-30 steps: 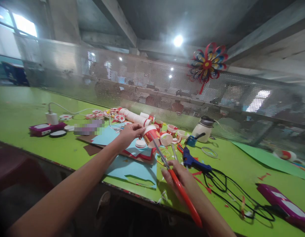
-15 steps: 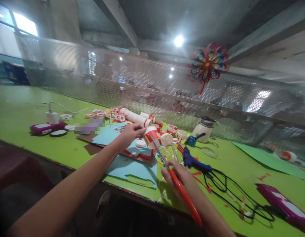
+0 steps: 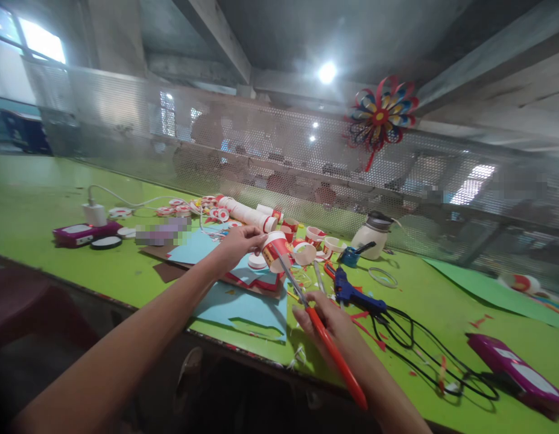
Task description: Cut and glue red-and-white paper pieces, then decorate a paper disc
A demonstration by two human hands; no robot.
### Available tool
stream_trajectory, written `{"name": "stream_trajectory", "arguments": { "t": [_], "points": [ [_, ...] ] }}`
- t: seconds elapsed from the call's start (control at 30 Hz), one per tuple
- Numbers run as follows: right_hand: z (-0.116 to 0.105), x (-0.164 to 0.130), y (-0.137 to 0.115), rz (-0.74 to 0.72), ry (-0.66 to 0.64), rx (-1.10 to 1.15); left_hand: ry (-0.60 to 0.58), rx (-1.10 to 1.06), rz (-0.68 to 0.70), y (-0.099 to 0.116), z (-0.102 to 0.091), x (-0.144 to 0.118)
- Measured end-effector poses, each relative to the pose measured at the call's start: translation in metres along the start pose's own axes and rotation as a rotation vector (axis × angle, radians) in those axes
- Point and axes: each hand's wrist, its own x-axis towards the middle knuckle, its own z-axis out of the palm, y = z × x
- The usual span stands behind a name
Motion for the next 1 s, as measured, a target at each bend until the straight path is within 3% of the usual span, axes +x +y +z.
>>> {"name": "stream_trajectory", "arguments": {
  "t": [0.27, 0.6, 1.0],
  "points": [
    [-0.0003, -0.0008, -0.0045, 0.065, 0.004, 0.027, 0.009, -0.016, -0.025, -0.0006, 0.0007, 0.0002],
    [0.0011, -0.0017, -0.0034, 0.035, 0.064, -0.065, 0.008, -0.031, -0.059, 0.0, 0.0004, 0.0004],
    [0.0009, 0.0029, -0.0058, 0.03, 0.012, -0.012, -0.01, -0.038, -0.086, -0.002, 0.0027, -0.0002]
  ]
}}
